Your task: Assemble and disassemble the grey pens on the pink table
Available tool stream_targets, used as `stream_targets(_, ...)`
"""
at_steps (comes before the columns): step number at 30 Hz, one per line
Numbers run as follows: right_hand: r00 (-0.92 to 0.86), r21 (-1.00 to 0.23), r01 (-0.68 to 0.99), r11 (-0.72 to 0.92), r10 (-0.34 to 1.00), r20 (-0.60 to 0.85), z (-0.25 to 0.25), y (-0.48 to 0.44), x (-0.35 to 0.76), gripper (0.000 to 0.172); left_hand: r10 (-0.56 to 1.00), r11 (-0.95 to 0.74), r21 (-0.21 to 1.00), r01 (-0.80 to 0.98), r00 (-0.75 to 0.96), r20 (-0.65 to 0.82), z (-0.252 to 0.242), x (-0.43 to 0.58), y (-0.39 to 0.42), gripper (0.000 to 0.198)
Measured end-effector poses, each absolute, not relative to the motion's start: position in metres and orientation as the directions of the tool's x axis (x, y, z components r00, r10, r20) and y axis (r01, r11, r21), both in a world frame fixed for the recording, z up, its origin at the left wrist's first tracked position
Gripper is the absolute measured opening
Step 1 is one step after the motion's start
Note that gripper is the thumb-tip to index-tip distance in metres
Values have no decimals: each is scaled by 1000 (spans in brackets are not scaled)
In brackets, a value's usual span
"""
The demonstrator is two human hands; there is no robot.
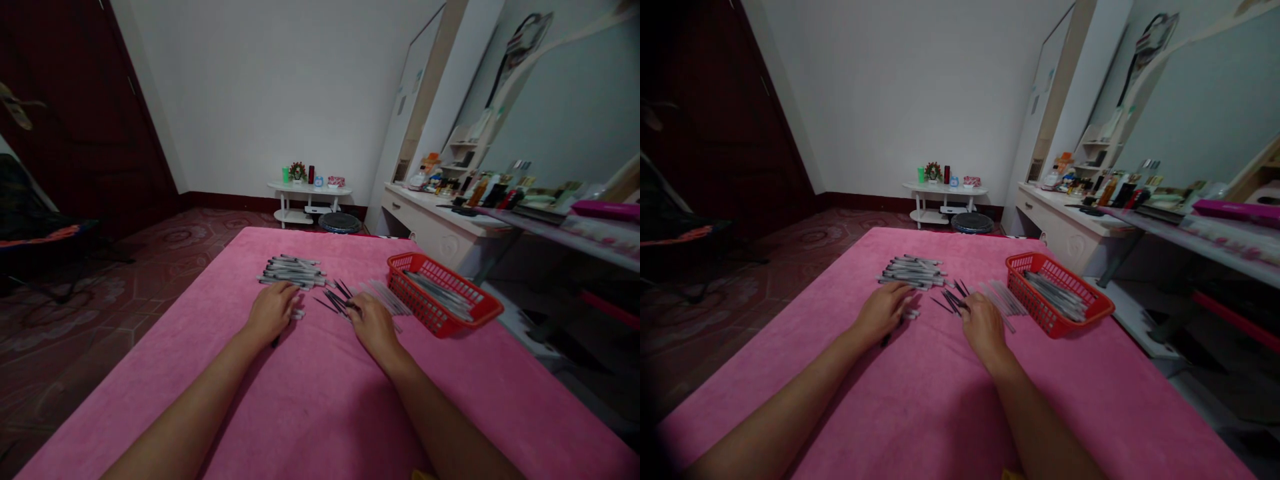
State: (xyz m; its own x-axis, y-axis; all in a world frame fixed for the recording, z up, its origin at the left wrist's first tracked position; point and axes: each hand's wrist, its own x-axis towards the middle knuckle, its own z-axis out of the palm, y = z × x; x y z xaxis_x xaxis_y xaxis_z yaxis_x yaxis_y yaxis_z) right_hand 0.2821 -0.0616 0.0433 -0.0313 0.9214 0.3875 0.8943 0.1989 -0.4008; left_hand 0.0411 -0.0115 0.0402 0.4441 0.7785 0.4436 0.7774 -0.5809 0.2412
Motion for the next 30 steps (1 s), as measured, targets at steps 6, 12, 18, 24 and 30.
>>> stream_targets(6,-52,-423,879,221,926,375,40,-60,281,13,844,-487,216,846,392,367,29,22,13,33)
stream_targets(12,-71,-429,870,242,923,378,40,-62,277,11,865,-438,153,886,369,341,28,21,13,33)
stream_targets(18,-78,-470,848,246,934,349,43,-63,276,15,858,-454,133,881,393,330,33,17,10,23)
stream_targets(24,-33,-660,696,283,931,365,45,-66,264,17,726,-605,82,792,507,464,46,33,-15,28)
stream_targets(30,-93,-892,420,168,985,142,38,-70,249,24,642,-671,-10,741,588,491,49,53,-39,22)
